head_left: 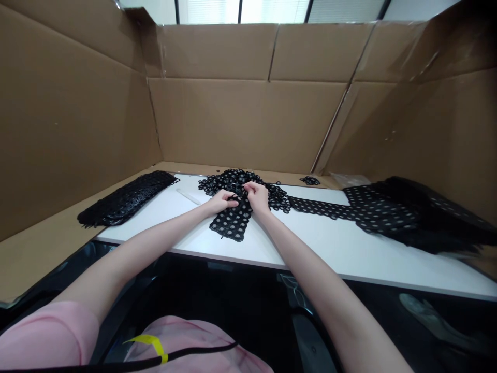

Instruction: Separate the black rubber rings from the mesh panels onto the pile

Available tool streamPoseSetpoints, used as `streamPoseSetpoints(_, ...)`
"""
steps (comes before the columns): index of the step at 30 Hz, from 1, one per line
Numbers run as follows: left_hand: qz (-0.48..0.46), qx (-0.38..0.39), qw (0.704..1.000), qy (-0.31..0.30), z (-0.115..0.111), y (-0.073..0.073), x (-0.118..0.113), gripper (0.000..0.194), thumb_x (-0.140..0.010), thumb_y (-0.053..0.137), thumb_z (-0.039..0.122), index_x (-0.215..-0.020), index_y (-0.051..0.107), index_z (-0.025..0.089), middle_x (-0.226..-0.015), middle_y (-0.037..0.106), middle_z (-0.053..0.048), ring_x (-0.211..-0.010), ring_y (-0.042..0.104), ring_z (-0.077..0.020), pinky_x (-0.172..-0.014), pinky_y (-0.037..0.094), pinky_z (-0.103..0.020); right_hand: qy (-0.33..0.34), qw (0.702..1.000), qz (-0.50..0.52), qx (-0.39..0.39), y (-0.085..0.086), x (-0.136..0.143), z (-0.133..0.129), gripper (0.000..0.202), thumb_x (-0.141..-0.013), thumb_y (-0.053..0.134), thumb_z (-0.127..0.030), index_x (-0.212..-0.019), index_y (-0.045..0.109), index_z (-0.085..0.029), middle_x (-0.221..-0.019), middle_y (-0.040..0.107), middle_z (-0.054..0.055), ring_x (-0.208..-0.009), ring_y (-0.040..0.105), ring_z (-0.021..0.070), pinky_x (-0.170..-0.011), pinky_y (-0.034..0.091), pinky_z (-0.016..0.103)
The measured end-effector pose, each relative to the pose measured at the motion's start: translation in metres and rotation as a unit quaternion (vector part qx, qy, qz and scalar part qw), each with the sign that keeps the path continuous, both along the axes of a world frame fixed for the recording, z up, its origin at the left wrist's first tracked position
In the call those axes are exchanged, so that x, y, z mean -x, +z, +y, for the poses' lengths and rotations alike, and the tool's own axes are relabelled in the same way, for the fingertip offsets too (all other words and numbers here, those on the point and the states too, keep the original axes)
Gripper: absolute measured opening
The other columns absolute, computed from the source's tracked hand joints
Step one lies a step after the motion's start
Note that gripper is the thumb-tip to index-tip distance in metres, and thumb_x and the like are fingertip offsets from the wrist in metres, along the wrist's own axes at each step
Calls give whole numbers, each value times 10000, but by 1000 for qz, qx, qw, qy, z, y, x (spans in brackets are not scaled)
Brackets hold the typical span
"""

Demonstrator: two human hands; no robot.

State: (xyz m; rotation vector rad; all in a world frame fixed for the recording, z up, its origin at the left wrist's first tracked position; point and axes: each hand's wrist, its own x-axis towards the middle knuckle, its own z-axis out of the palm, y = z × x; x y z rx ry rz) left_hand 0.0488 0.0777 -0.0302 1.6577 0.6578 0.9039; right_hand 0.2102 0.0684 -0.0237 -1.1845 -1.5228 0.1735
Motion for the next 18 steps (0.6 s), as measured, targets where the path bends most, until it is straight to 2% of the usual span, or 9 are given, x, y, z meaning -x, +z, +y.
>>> streamPoseSetpoints(5, -10, 22, 1000, 13, -5, 3, 1, 275, -524, 794, 246, -737, 686, 110, -678, 651, 8, -671, 577, -138, -737, 428, -285, 20, 998, 58, -2, -4, -2, 7, 216, -747, 474, -274, -662, 659, -200, -730, 703, 31, -739, 617, 203, -732, 447, 305)
streamPoseSetpoints(9, -32, 57, 997, 28, -9, 5, 2, 310, -470, 833, 222, -703, 666, 105, -683, 653, 4, -670, 578, -123, -764, 439, -289, -25, 988, 152, -21, -4, -30, 13, 278, -783, 394, -311, -632, 591, -186, -607, 611, 24, -609, 543, 171, -662, 431, 294)
streamPoseSetpoints(13, -28, 87, 996, -8, -12, 8, 6, 362, -482, 857, 254, -757, 678, 102, -720, 677, -20, -691, 606, -134, -763, 462, -296, -21, 994, 100, -31, -4, -44, 10, 264, -794, 450, -349, -748, 645, -178, -687, 658, 40, -668, 571, 187, -714, 436, 309)
streamPoseSetpoints(18, -6, 72, 996, -44, -12, 12, 8, 416, -461, 871, 223, -819, 692, 107, -771, 696, -29, -731, 627, -146, -778, 477, -298, 14, 1000, -22, -13, -5, -29, 3, 232, -770, 534, -273, -892, 718, -202, -828, 695, 45, -716, 575, 181, -779, 448, 330)
